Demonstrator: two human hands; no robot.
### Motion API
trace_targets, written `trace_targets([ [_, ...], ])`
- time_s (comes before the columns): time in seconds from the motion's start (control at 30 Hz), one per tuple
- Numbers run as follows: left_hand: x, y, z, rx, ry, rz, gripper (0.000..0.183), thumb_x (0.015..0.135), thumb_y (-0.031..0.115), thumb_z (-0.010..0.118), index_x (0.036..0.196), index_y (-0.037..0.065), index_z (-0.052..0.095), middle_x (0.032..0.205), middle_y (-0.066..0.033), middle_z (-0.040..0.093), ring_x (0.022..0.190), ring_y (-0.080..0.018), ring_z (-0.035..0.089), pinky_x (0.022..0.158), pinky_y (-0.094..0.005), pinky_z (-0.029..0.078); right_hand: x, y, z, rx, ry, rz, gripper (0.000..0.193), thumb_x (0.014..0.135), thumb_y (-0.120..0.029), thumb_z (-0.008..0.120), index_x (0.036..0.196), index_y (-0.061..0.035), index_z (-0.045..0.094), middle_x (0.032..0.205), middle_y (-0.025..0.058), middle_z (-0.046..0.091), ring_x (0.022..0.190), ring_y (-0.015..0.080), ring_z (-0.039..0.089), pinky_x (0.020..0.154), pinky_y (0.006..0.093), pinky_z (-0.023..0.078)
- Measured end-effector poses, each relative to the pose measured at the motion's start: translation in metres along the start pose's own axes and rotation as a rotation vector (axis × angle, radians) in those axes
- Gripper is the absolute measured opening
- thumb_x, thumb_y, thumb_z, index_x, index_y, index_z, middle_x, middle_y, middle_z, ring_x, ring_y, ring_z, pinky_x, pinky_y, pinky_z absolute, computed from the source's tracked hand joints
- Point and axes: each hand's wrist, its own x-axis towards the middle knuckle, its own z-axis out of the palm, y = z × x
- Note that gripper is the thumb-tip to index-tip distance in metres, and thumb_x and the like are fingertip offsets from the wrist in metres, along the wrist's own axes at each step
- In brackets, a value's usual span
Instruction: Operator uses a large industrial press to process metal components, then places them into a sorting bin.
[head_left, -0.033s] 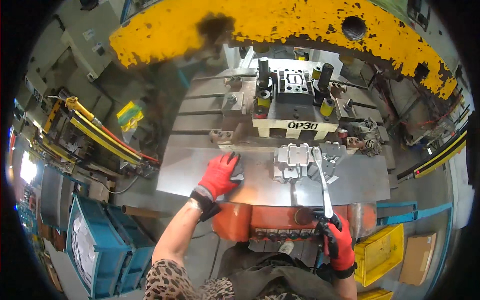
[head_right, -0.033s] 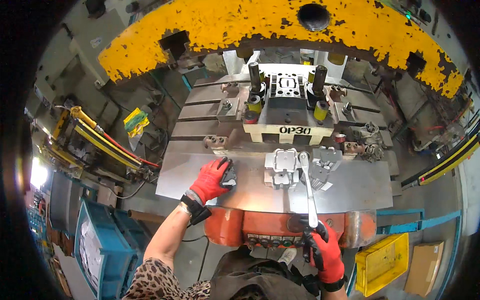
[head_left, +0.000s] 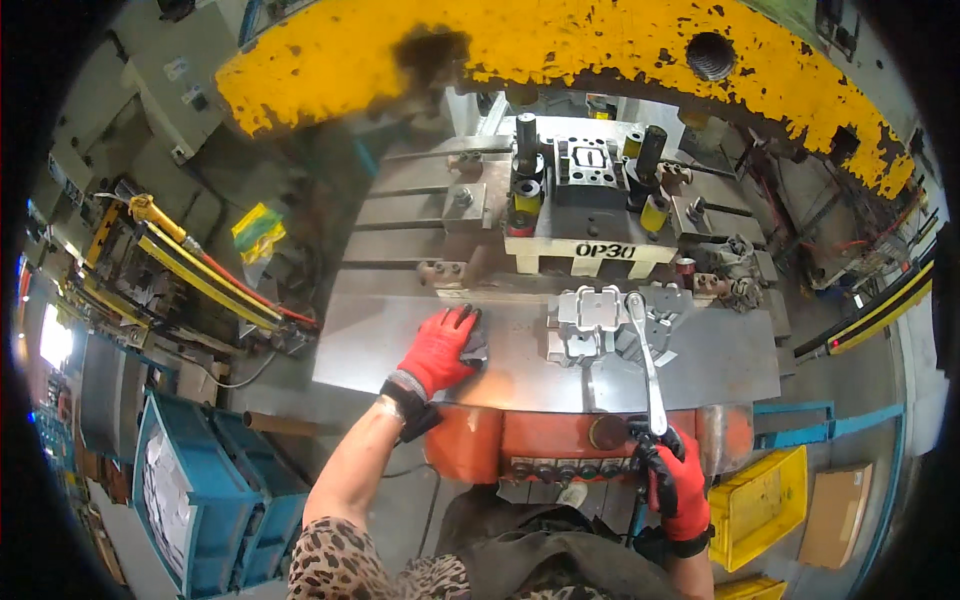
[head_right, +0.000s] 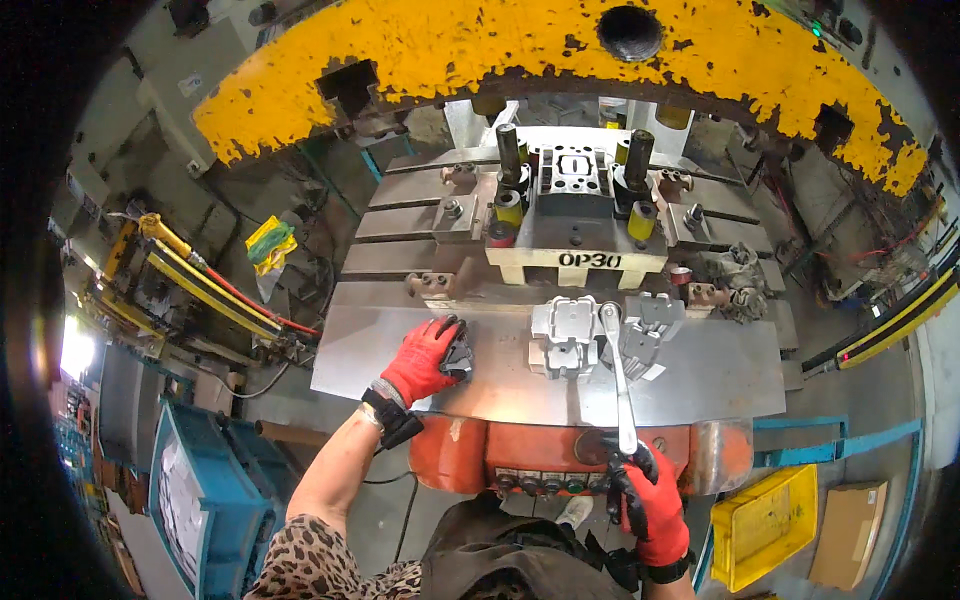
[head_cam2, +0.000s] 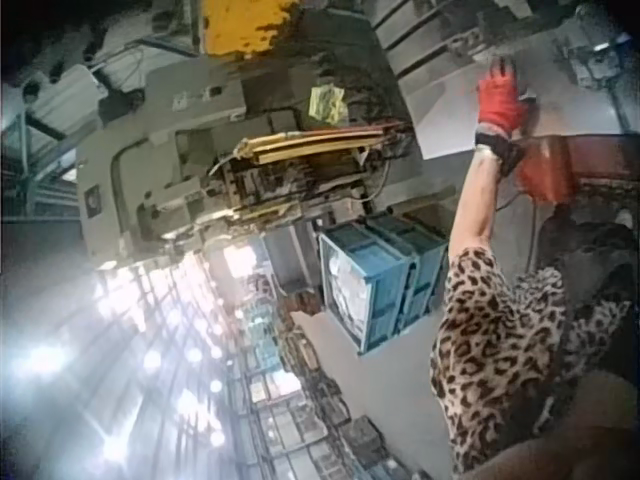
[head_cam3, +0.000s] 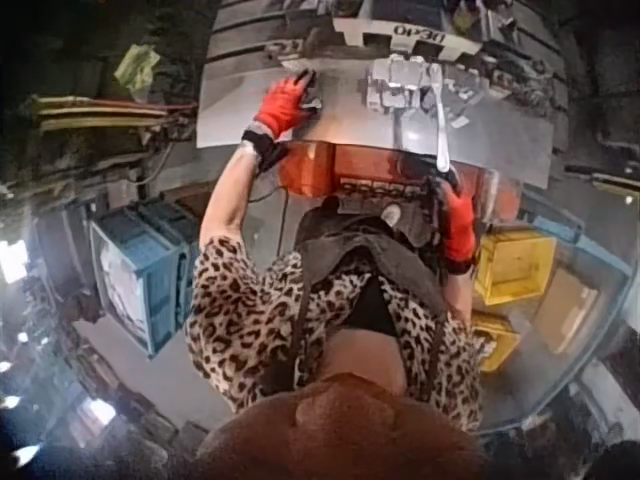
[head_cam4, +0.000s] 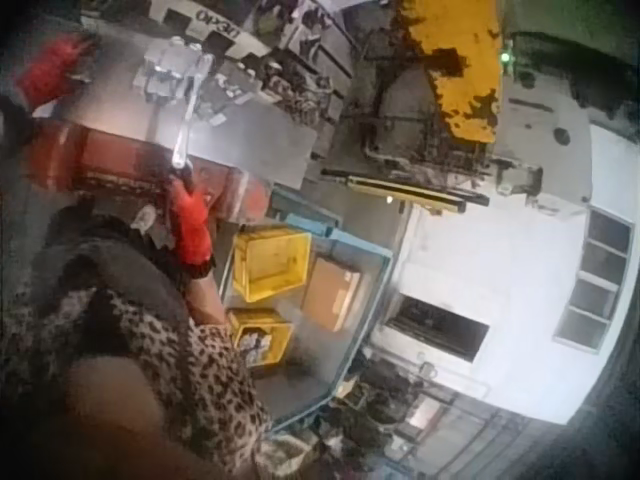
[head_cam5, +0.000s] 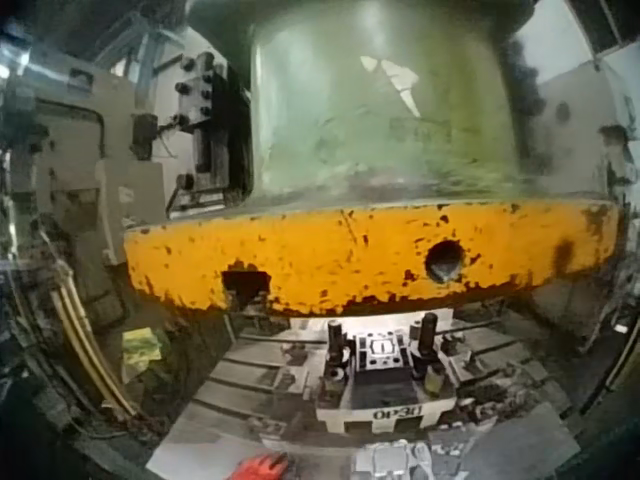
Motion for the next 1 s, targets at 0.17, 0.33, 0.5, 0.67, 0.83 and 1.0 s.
trace_targets([
  [0.17, -0.003, -0.015, 0.014, -0.184, 0.038, 0.07, 0.096, 0.071, 0.037, 0.083, 0.15, 0.007, 0.039, 0.154, -0.0234, 0.037, 0.142, -0.0434, 0.034, 0.118, -0.0497, 0.03, 0.018, -0.002, 0.004, -0.132, 0.029, -0.186, 0.031, 0.095, -0.013, 0.054, 0.122, -0.0016, 0.064, 0.083, 0.0001, 0.061, 0.071, 0.0062, 0.053, 0.063, 0.0237, 0.043],
  [0.33, -0.019, -0.007, 0.011, -0.28, 0.165, 0.044, 0.105, 0.068, 0.043, 0.086, 0.152, 0.006, 0.036, 0.158, -0.0236, 0.029, 0.146, -0.0461, 0.026, 0.119, -0.0531, 0.026, 0.069, -0.036, -0.005, -0.342, 0.017, -0.548, 0.029, 0.093, -0.004, 0.058, 0.121, -0.0011, 0.065, 0.102, 0.0109, 0.065, 0.089, 0.0194, 0.061, 0.077, 0.0316, 0.05],
  [0.5, -0.045, 0.0, 0.006, -0.306, 0.235, -0.068, 0.103, 0.068, 0.038, 0.086, 0.151, 0.004, 0.035, 0.156, -0.0241, 0.032, 0.144, -0.0447, 0.029, 0.119, -0.0518, 0.027, 0.175, -0.062, -0.006, -0.744, 0.263, -1.009, 0.031, 0.091, 0.001, 0.06, 0.121, -0.0019, 0.066, 0.106, 0.018, 0.065, 0.102, 0.0289, 0.062, 0.089, 0.0363, 0.05],
  [0.67, -0.077, -0.004, -0.002, -0.345, 0.326, -0.167, 0.093, 0.072, 0.032, 0.084, 0.148, 0.003, 0.039, 0.151, -0.0224, 0.039, 0.14, -0.0424, 0.036, 0.116, -0.0495, 0.031, 0.257, -0.073, 0.003, -0.257, 0.069, -0.696, 0.016, 0.095, -0.008, 0.059, 0.107, -0.0016, 0.068, 0.085, 0.0061, 0.063, 0.074, 0.0173, 0.059, 0.066, 0.0301, 0.048],
  [0.83, -0.098, -0.007, -0.012, -0.375, 0.346, -0.231, 0.088, 0.076, 0.028, 0.081, 0.148, 0.003, 0.039, 0.151, -0.0217, 0.04, 0.14, -0.0406, 0.036, 0.116, -0.0485, 0.031, 0.269, -0.074, 0.004, -0.369, 0.016, -0.844, 0.02, 0.091, -0.005, 0.057, 0.109, -0.0002, 0.065, 0.083, 0.0111, 0.062, 0.072, 0.0251, 0.061, 0.066, 0.0346, 0.049],
  [1.0, -0.095, 0.0, -0.011, -0.371, 0.327, -0.229, 0.087, 0.076, 0.025, 0.08, 0.149, 0.002, 0.038, 0.15, -0.0222, 0.04, 0.14, -0.0408, 0.036, 0.116, -0.048, 0.031, 0.26, -0.087, 0.022, -0.395, 0.148, -0.328, 0.034, 0.095, -0.034, 0.061, 0.09, -0.0001, 0.061, 0.078, 0.0117, 0.065, 0.066, 0.0233, 0.065, 0.059, 0.0345, 0.051],
])
